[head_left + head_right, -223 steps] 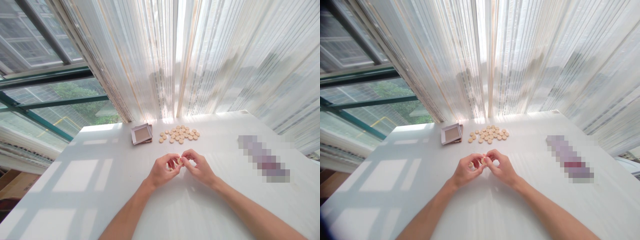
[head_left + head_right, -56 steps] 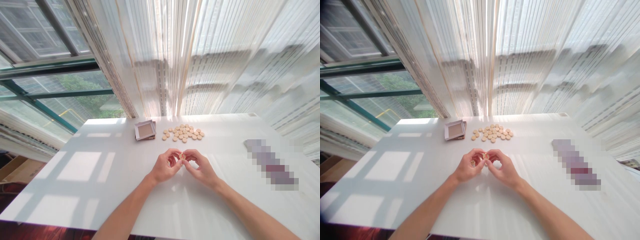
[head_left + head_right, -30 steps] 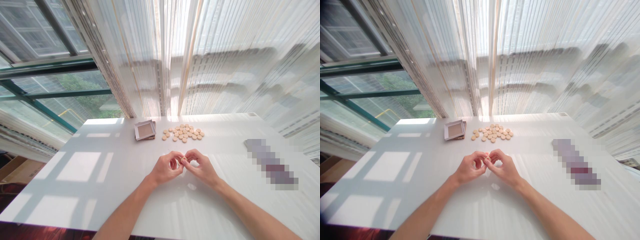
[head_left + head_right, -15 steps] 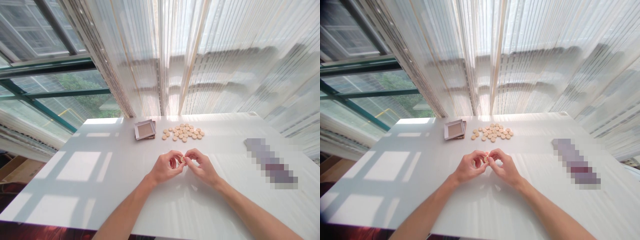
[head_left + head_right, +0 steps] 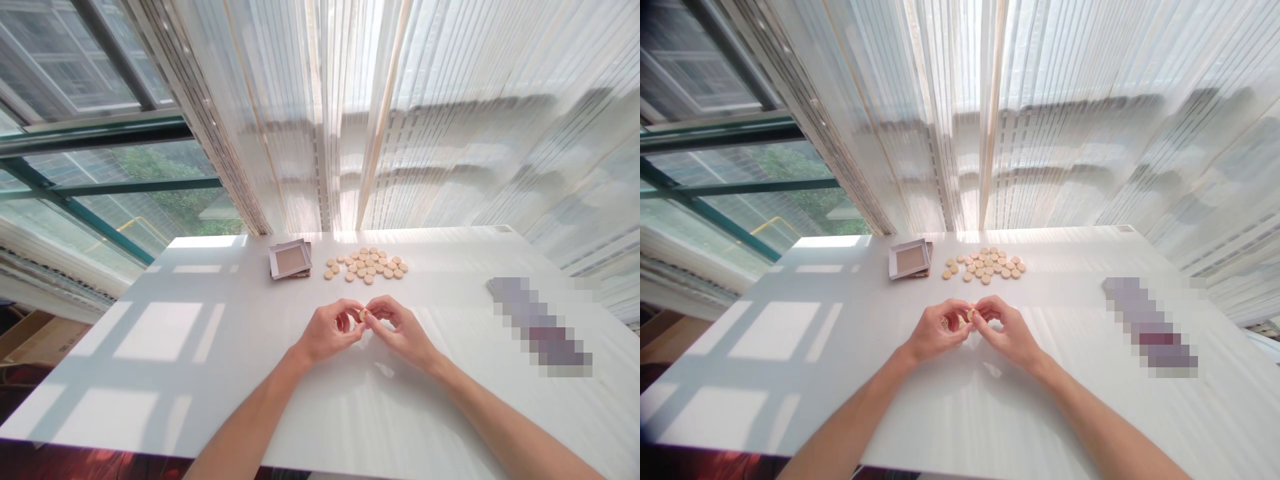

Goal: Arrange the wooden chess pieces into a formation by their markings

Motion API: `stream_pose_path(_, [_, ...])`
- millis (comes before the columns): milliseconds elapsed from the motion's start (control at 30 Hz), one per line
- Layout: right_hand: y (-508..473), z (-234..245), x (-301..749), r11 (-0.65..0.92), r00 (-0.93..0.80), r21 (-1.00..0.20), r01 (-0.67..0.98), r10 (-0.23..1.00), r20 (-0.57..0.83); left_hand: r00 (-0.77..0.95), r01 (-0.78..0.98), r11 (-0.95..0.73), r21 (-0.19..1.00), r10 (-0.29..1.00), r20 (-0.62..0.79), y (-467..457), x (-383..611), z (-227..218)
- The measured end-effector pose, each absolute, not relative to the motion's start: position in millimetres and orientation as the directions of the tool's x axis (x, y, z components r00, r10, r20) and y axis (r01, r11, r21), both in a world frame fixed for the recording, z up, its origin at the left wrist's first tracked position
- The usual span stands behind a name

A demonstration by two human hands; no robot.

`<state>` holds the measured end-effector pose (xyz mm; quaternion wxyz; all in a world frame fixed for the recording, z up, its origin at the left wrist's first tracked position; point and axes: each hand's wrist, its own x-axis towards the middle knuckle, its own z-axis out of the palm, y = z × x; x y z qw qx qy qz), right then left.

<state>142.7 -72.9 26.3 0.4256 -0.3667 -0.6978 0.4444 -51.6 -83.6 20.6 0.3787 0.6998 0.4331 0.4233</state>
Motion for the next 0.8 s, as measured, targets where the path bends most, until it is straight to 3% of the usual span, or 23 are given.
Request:
stream_pose_path(367, [-38,8,164,0.284,-0.223,-0.949,0.135,0.942,0.25,0.05,0.408,-0.327,0.853,0.94,0.336,-66,-72,22])
stream_pose_path(800, [-31,3,158,0.347,-0.292,-0.886,0.308,0.921,0.259,0.001,0.547,-0.248,0.799,0.955,0.295,-42,-88,6])
